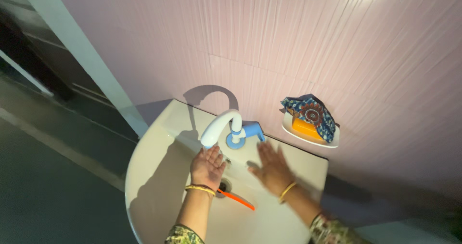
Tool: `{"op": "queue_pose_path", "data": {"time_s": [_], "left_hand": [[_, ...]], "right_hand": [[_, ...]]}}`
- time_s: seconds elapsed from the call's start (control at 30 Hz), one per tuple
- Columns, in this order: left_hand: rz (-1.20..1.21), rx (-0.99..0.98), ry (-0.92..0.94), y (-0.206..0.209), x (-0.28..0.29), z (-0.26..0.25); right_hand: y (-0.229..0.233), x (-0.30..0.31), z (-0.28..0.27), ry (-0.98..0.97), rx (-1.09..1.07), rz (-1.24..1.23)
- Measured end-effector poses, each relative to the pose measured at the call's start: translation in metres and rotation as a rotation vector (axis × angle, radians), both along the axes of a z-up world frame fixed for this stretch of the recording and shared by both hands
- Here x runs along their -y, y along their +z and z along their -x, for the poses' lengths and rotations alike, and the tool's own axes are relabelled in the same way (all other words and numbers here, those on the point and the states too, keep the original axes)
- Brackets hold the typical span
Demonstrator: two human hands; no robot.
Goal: The person scrubs the interior of a white bathroom sink using an orange toothbrush and running water, then rinses their hands under the tap. The sink is wall-mounted with a blue and white faucet, and a soap dish is visible on the wall.
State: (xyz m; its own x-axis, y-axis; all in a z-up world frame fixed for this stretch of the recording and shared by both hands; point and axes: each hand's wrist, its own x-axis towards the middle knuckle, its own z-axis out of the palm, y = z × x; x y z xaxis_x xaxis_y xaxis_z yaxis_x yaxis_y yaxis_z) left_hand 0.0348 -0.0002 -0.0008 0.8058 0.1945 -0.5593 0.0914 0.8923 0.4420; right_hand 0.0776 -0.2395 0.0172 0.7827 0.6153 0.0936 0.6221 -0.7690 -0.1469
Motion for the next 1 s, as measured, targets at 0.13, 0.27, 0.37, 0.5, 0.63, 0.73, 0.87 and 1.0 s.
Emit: {"op": "queue_pose_path", "data": {"time_s": [0.13,0.27,0.37,0.5,0.63,0.73,0.87,1.0], "left_hand": [[-0.035,0.01,-0.009,0.01,0.007,0.015],[0.01,0.038,-0.02,0.015,0.011,0.019],[0.002,0.057,-0.017,0.018,0.007,0.022],[0.013,0.031,0.018,0.023,0.006,0.023],[0.081,0.017,0.121,0.027,0.009,0.017],[0.028,-0.058,0.142,0.02,0.012,0.018],[-0.693,0.096,0.136,-0.001,0.033,0.034],[-1.788,0.121,0.07,0.007,0.058,0.061]], "right_hand": [[0.004,0.09,-0.039,0.242,0.072,0.055],[0.003,0.109,-0.012,-0.048,-0.035,0.047],[0.01,0.094,0.031,-0.264,0.031,0.29],[0.021,0.081,0.074,-0.139,-0.004,0.174],[0.006,0.042,0.082,0.091,-0.169,-0.225],[-0.033,-0.019,0.062,-0.026,-0.547,-0.72],[-0.101,-0.136,0.014,-0.049,-1.447,-1.629],[-0.12,-0.202,-0.001,0.047,-1.821,-1.86]]}}
